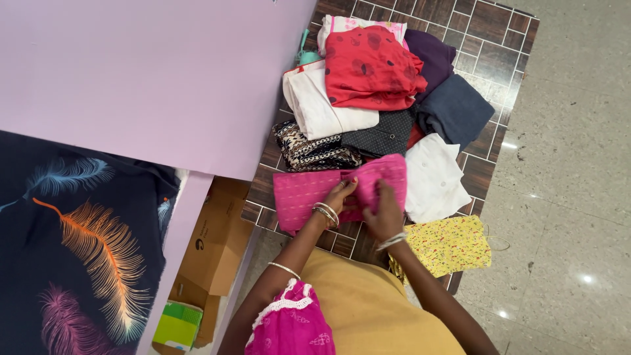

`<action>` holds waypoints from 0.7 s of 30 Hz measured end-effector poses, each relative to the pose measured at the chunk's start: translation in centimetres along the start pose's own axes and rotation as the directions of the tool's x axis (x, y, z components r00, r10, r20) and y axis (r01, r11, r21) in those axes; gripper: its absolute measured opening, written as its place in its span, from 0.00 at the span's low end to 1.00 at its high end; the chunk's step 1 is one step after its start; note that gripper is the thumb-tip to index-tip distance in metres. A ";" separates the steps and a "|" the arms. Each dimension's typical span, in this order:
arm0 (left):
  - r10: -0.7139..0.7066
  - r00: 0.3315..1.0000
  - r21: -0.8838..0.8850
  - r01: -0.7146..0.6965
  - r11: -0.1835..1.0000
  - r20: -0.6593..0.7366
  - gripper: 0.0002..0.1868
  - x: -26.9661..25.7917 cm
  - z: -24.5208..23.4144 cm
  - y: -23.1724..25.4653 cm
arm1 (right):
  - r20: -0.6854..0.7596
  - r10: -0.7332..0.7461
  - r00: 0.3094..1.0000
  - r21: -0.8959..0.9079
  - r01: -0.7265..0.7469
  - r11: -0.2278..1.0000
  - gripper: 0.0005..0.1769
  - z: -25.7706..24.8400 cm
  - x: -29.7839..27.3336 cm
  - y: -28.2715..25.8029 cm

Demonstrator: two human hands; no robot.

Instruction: The person folds a dark blue feather-patterned sheet on a white surface, then folds a yellow cloth, a red cloth, and a pink cloth, placing each folded item on the sheet. The person smooths the sheet and the folded items with both hands.

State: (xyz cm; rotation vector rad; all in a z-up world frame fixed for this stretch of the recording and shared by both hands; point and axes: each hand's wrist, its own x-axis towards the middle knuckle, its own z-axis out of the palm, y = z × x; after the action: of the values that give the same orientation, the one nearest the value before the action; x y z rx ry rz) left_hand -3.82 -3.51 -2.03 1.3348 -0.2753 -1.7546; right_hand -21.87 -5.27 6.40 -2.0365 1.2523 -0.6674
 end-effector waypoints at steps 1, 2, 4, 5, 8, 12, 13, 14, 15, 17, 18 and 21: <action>0.066 0.998 0.054 -0.065 0.996 -0.011 0.32 -0.3 0.0 0.1 | 0.025 0.139 0.990 0.092 -0.141 0.986 0.41 -1.0 0.3 1.3; 0.132 0.991 0.108 -0.129 0.986 -0.018 0.31 -0.6 -0.3 0.4 | 0.064 0.272 0.960 0.178 -0.279 0.943 0.38 -2.4 0.8 3.0; 0.287 0.936 0.302 -0.219 0.928 -0.203 0.28 -1.3 -1.0 0.5 | -0.003 0.472 0.882 0.244 -0.457 0.855 0.31 -5.7 1.4 6.6; 0.387 0.848 0.439 -0.210 0.874 -0.363 0.25 -2.0 -1.6 0.4 | -0.021 0.504 0.864 0.257 -0.482 0.838 0.31 -7.7 1.8 8.5; 0.842 0.463 0.887 -0.215 0.409 -0.276 0.29 -4.6 -6.3 1.1 | 0.060 0.711 0.700 0.439 -0.658 0.611 0.30 -11.0 2.7 12.3; 0.679 0.457 0.811 0.205 0.547 -0.574 0.54 -6.9 -12.2 1.5 | 0.175 0.685 0.707 0.600 -0.628 0.496 0.31 -12.7 3.6 13.0; 0.650 0.466 0.792 0.233 0.564 -0.600 0.60 -7.1 -13.1 1.4 | 0.198 0.708 0.678 0.573 -0.666 0.477 0.34 -12.9 3.8 12.8; 0.621 0.473 0.772 0.260 0.579 -0.625 0.66 -7.3 -13.6 1.1 | 0.219 0.731 0.647 0.545 -0.702 0.458 0.36 -13.0 3.9 12.6; 0.565 0.517 0.736 0.214 0.642 -0.643 0.65 -7.5 -14.0 0.7 | 0.209 0.718 0.664 0.433 -0.721 0.541 0.39 -13.0 4.1 12.5; 0.450 0.609 0.642 0.131 0.755 -0.653 0.64 -7.8 -14.4 0.2 | 0.198 0.690 0.696 0.185 -0.718 0.671 0.45 -12.9 4.3 12.7; 0.388 0.642 0.586 0.118 0.802 -0.661 0.59 -7.9 -14.4 0.2 | 0.181 0.697 0.693 0.200 -0.720 0.664 0.42 -12.6 4.6 13.1; 0.202 0.741 0.387 0.084 0.918 -0.640 0.45 -8.2 -14.1 0.7 | 0.140 0.692 0.709 0.275 -0.699 0.660 0.37 -11.3 5.1 14.9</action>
State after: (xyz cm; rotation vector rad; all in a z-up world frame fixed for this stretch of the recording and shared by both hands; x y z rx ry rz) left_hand 8.89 6.74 -1.78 2.1380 -0.2598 -1.0718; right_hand -36.32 -17.80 3.18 -1.1456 1.6496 -0.4164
